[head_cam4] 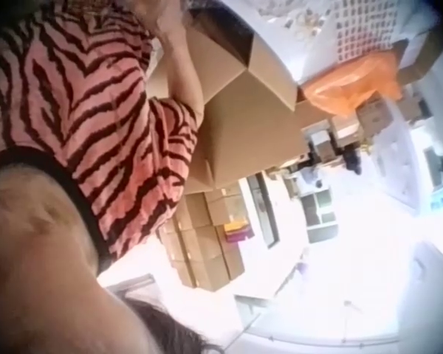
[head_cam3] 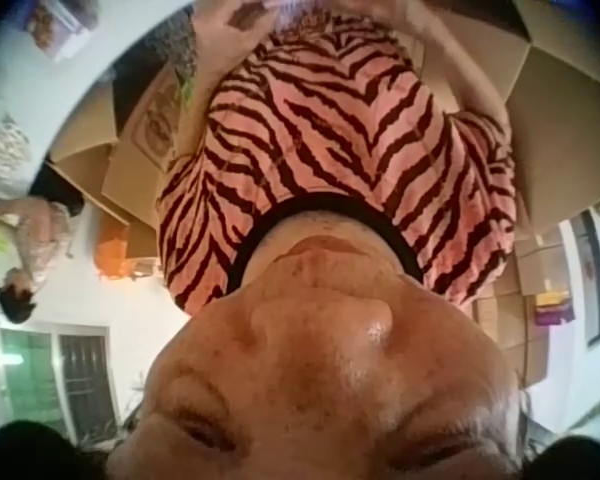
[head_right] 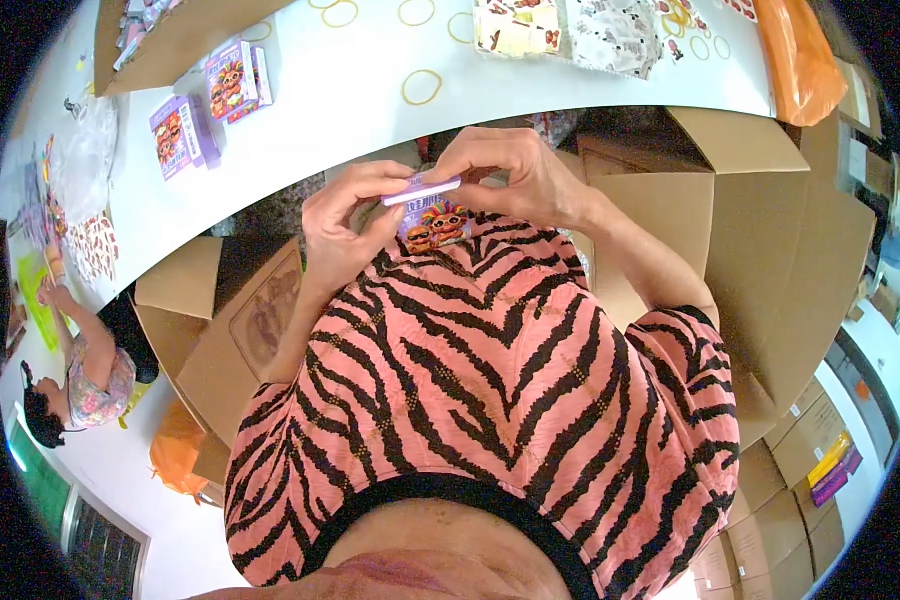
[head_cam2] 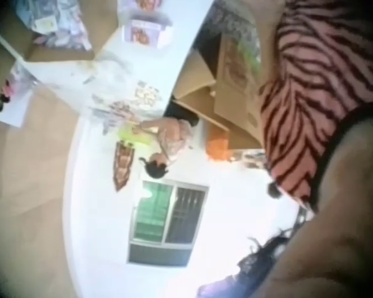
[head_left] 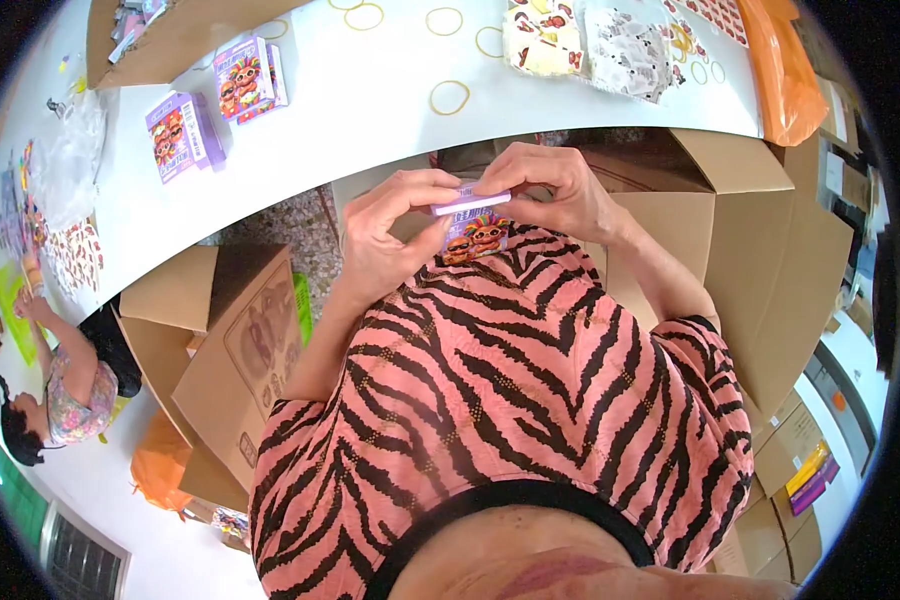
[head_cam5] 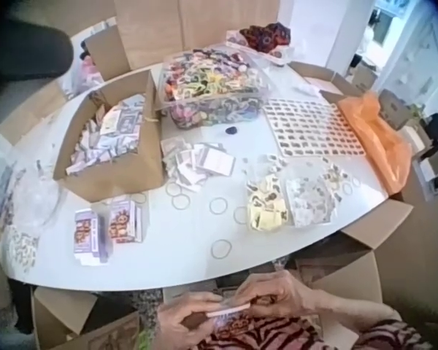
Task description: Packing small product boxes into a larger shipping carton.
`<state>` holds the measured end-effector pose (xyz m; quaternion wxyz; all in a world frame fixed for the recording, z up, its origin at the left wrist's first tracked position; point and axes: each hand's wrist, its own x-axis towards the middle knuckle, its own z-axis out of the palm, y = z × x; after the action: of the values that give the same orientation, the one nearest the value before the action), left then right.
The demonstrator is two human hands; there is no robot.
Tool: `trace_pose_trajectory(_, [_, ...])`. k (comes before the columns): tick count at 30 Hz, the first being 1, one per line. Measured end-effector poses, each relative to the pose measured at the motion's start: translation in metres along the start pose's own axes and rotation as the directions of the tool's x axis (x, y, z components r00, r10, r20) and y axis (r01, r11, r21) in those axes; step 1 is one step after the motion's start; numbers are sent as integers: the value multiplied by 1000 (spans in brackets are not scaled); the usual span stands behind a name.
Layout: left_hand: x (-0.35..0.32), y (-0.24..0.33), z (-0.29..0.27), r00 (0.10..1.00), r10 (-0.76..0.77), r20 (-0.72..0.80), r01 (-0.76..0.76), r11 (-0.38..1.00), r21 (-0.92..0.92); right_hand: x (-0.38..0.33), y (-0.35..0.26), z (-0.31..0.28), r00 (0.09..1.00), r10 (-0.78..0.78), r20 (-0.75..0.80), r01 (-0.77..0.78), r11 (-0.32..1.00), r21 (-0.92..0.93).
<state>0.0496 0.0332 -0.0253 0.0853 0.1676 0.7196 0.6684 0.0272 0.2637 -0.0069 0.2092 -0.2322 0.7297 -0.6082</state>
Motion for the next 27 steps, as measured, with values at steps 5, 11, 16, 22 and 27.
trace_pose_trajectory(5, [10, 19, -3, 995, -97, 24, 98, 995, -35, 0, -5, -5, 998, -48, -33, 47, 998, -36])
trace_pose_trajectory(11, [26, 27, -5, 973, -228, 41, 231, 969, -89, 4, -27, -11, 956, 292, -33, -291, 956, 32])
trace_pose_trajectory(16, [29, 26, -6, 970, -241, 46, 242, 970, -25, 6, -27, -9, 967, 232, -108, -236, 972, -19])
trace_pose_trajectory(22, [35, 23, -4, 967, -251, 45, 254, 965, -69, 9, -33, -10, 956, 280, -89, -282, 959, -13])
trace_pose_trajectory(27, [43, 22, -4, 963, -243, 120, 243, 970, 11, 7, -29, -10, 952, 292, -93, -297, 954, -43])
